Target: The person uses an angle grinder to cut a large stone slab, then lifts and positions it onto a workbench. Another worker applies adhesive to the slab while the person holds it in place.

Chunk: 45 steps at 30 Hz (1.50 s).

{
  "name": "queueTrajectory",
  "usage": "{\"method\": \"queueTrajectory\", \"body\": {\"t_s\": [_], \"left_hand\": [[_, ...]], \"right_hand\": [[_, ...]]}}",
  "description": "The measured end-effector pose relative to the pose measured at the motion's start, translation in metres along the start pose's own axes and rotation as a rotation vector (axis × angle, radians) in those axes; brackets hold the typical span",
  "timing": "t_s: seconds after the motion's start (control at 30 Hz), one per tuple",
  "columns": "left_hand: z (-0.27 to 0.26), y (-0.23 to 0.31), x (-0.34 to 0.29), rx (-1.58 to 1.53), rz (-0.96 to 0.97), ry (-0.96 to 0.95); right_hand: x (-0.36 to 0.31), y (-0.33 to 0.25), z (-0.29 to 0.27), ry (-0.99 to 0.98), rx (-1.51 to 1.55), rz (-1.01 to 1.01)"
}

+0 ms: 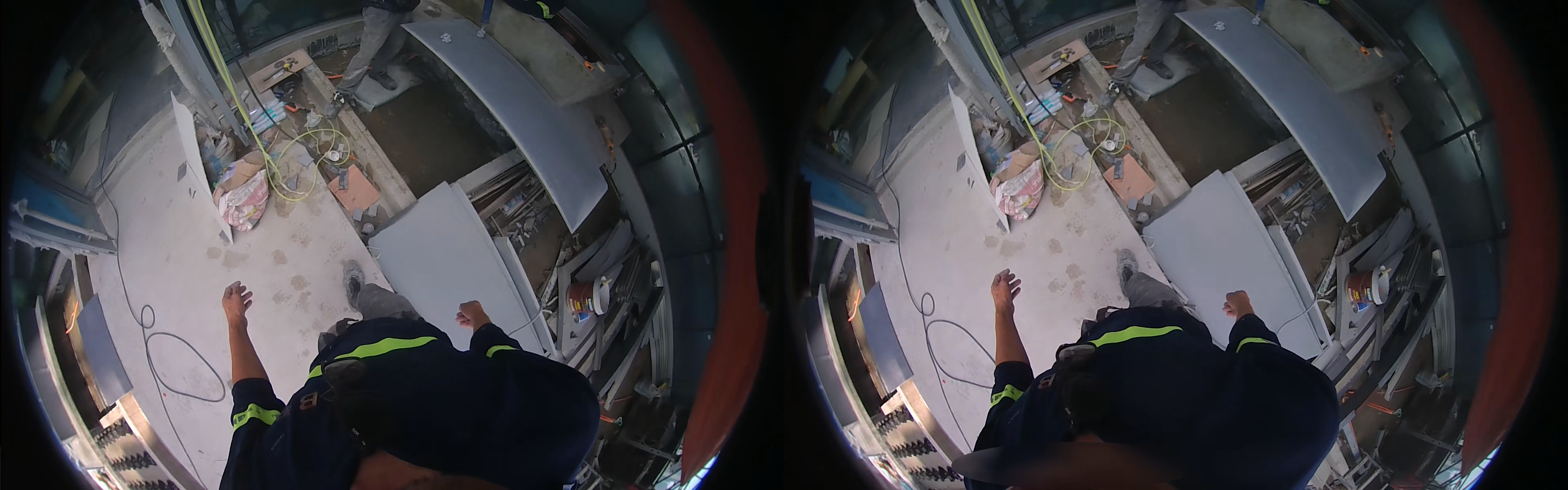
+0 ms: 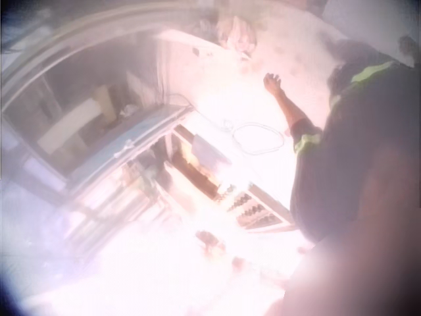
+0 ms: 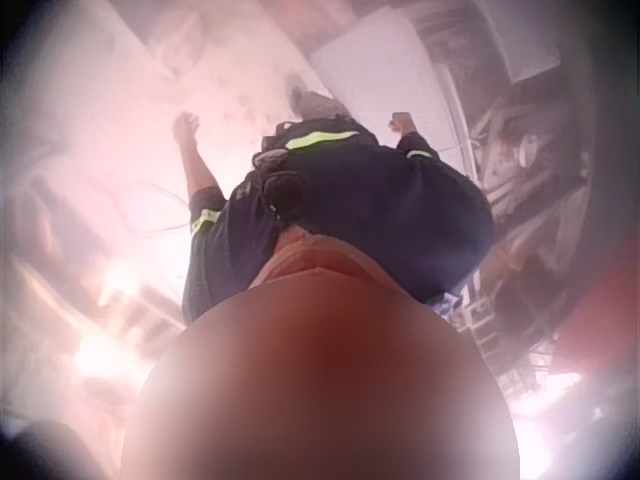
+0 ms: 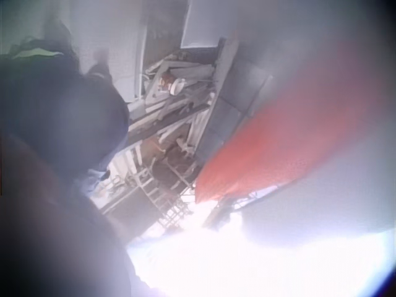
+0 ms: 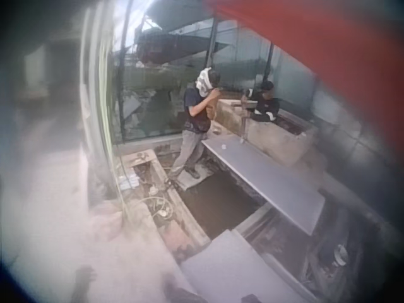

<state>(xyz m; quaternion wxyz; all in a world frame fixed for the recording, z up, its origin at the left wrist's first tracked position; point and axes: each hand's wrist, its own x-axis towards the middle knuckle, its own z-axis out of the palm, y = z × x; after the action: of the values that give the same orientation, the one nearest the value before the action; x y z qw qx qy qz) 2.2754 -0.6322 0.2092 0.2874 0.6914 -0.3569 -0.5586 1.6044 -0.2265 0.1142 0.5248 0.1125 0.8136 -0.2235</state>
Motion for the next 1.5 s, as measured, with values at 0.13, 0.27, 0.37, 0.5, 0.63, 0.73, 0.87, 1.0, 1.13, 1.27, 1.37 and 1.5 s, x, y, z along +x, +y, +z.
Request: {"method": "queueTrajectory", "body": {"t_s": [0.13, 0.27, 0.37, 0.5, 0.63, 0.73, 0.87, 1.0, 1.13, 1.27, 1.37, 1.5], "left_hand": [[0.089, 0.072, 0.041, 0.138, -0.007, -0.292], [0.130, 0.067, 0.073, 0.314, -0.306, -0.391], [0.140, 0.038, 0.105, 0.358, -0.526, -0.309], [0.147, 0.040, 0.167, 0.287, -0.861, -0.255], [0.172, 0.121, 0.270, 0.314, -0.958, -0.266], [0.219, 0.220, 0.384, 0.328, -0.809, -0.289], [0.317, 0.369, 0.570, 0.323, -0.436, -0.334], [0.430, 0.511, 0.730, 0.361, -0.189, -0.267], [0.525, 0.622, 0.790, 0.153, -0.174, -0.260], [0.595, 0.698, 0.787, 0.345, -0.106, -0.417], [0.630, 0.744, 0.789, 0.461, -0.074, -0.485], [0.668, 0.792, 0.812, 0.354, -0.018, -0.422]], "right_hand": [[-0.030, -0.204, 0.160, -0.260, -0.224, -0.226], [-0.069, -0.414, 0.250, -0.512, -0.493, -0.673], [-0.058, -0.546, 0.284, -0.538, -0.350, -0.794], [-0.002, -0.665, 0.276, -0.261, -0.213, -0.685], [0.044, -0.695, 0.237, -0.081, -0.223, -0.308], [0.073, -0.689, 0.217, -0.079, -0.094, -0.144], [0.122, -0.712, 0.219, -0.138, 0.063, 0.063], [0.165, -0.816, 0.221, -0.167, 0.024, 0.059], [0.180, -1.000, 0.225, -0.111, 0.120, -0.023], [0.170, -1.216, 0.222, -0.098, -0.062, -0.342], [0.141, -1.347, 0.218, -0.175, -0.019, -0.632], [0.104, -1.437, 0.221, -0.191, 0.084, -0.743]]}}
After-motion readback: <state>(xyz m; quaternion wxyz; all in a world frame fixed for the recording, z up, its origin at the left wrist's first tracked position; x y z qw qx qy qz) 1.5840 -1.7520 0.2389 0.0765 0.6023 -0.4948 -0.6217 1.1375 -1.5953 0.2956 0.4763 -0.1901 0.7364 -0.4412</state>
